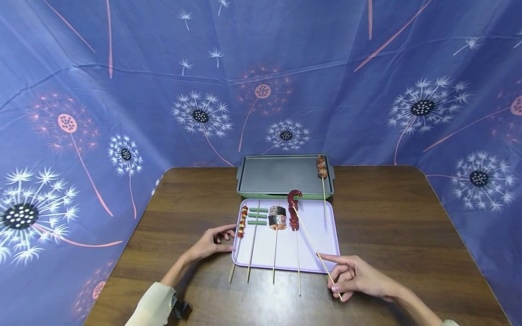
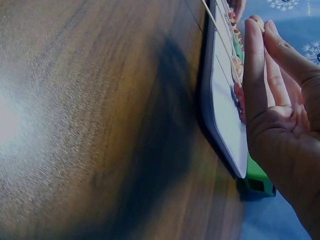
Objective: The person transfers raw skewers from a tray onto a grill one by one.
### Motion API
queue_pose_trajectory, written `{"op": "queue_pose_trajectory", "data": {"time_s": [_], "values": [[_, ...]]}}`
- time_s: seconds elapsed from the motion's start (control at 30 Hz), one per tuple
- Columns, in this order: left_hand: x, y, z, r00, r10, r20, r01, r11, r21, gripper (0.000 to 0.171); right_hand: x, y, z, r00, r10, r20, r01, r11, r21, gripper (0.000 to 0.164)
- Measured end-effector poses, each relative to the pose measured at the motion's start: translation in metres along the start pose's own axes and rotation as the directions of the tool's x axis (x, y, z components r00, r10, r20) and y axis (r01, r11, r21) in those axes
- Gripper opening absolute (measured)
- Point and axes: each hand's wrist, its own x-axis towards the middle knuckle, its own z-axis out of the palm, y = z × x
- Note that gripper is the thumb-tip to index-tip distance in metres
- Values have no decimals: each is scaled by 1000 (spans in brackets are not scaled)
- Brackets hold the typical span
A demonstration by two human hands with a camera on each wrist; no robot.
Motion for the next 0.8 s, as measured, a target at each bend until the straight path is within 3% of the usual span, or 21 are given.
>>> {"op": "queue_pose_trajectory", "data": {"time_s": [0.4, 0.8], "values": [[2, -1, 2, 1000, 17, -3, -17, 1000, -6, 66, 10, -17, -12, 999, -17, -40, 17, 1000, -3, 74], [3, -9, 2, 998, 55, -12, -56, 998, -35, 65, 31, -28, -27, 987, -21, -156, 11, 998, -65, 74]]}}
